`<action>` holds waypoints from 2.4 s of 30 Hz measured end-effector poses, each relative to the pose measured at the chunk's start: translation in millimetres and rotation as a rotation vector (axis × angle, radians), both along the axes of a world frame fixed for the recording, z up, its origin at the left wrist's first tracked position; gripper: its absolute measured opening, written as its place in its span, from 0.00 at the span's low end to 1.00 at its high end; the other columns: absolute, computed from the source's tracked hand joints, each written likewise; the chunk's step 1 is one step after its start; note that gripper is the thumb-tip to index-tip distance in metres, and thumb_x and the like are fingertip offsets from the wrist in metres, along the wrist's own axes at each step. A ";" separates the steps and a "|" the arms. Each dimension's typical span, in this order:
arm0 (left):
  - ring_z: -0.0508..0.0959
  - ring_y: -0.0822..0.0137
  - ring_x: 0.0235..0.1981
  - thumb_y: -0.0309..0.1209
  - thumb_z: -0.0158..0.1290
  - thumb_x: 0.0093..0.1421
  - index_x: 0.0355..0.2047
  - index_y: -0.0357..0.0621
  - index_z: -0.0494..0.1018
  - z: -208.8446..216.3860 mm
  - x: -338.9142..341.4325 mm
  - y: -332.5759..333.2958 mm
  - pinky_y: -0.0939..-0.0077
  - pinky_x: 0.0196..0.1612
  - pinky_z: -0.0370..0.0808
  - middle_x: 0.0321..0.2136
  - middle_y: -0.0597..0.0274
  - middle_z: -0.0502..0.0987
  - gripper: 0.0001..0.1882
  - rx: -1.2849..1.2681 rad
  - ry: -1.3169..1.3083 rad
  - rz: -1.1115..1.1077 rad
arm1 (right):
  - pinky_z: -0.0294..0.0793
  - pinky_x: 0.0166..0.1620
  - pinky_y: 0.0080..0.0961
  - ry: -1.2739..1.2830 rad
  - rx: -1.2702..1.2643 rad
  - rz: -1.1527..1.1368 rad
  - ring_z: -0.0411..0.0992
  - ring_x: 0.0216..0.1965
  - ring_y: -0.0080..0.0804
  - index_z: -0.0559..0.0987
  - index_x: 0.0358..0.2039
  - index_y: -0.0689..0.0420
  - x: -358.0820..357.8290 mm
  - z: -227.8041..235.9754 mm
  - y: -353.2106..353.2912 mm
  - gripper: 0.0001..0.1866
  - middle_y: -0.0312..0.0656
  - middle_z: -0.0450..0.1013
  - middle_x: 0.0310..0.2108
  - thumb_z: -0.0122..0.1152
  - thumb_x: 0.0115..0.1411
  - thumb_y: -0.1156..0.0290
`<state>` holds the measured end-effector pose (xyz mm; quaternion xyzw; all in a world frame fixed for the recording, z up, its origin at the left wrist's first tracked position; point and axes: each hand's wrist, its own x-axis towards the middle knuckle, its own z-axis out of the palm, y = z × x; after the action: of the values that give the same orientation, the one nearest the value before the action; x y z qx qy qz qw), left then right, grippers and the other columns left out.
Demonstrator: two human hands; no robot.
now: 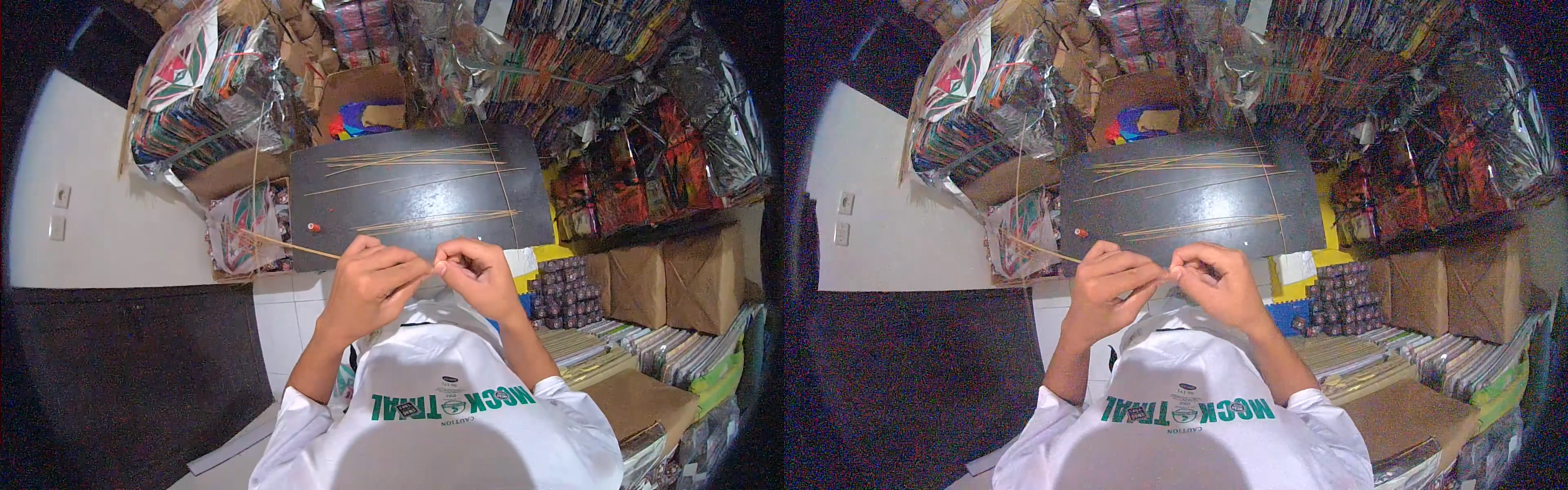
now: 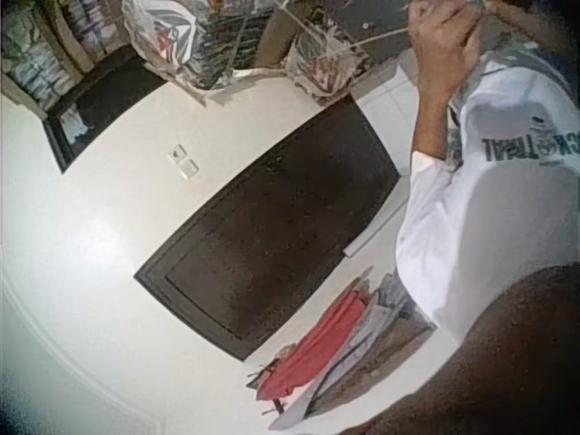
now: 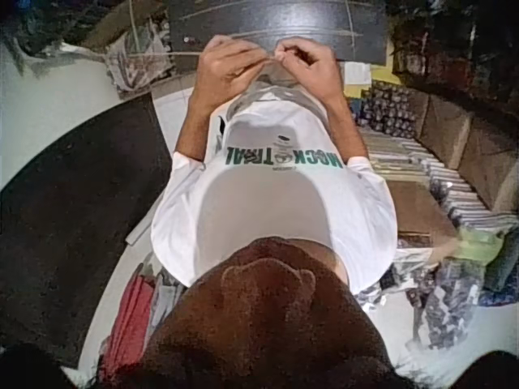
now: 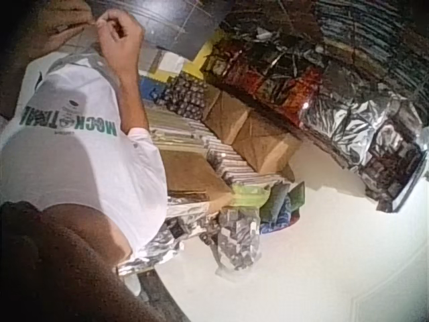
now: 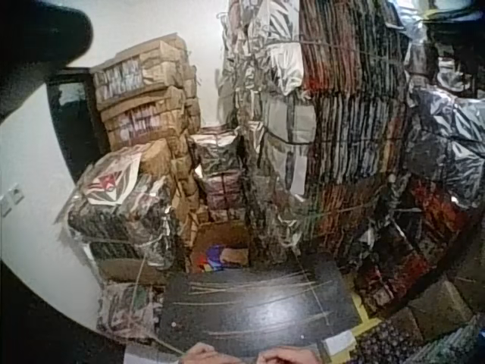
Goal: The person assembles a kite frame by hand, using thin wooden sticks and a small orange tube of glue. They apply glue to the ends of the sticks and join them together to form a cross-shaped structure on a dark work surface.
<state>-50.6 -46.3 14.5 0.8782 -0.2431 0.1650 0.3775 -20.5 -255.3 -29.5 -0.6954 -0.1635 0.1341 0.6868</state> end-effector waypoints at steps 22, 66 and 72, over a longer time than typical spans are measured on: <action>0.80 0.67 0.29 0.26 0.67 0.51 0.31 0.47 0.83 -5.6 -2.4 0.4 0.69 0.39 0.70 0.29 0.68 0.83 0.07 0.003 -0.004 0.030 | 0.57 0.26 0.14 0.051 -0.002 0.058 0.60 0.25 0.08 0.81 0.32 0.63 7.4 1.4 1.0 0.02 0.24 0.69 0.25 0.65 0.61 0.77; 0.75 0.74 0.24 0.21 0.68 0.53 0.35 0.43 0.86 -12.8 -10.3 0.3 0.79 0.28 0.71 0.25 0.63 0.81 0.09 -0.232 0.237 0.265 | 0.63 0.31 0.13 0.404 0.329 -0.151 0.66 0.29 0.09 0.82 0.36 0.59 -19.2 -19.5 22.2 0.04 0.25 0.73 0.28 0.66 0.65 0.73; 0.76 0.74 0.25 0.21 0.68 0.53 0.36 0.43 0.86 -11.7 -10.0 -1.5 0.79 0.29 0.72 0.24 0.63 0.81 0.09 -0.253 0.252 0.272 | 0.63 0.31 0.13 0.466 0.363 -0.118 0.66 0.28 0.10 0.83 0.37 0.59 -21.2 -13.7 29.4 0.06 0.26 0.73 0.27 0.67 0.64 0.70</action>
<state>-60.6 -47.8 2.8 0.8622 -0.0508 0.1325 0.4862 -41.6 -226.0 -43.2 -0.5198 0.0180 0.2186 0.8256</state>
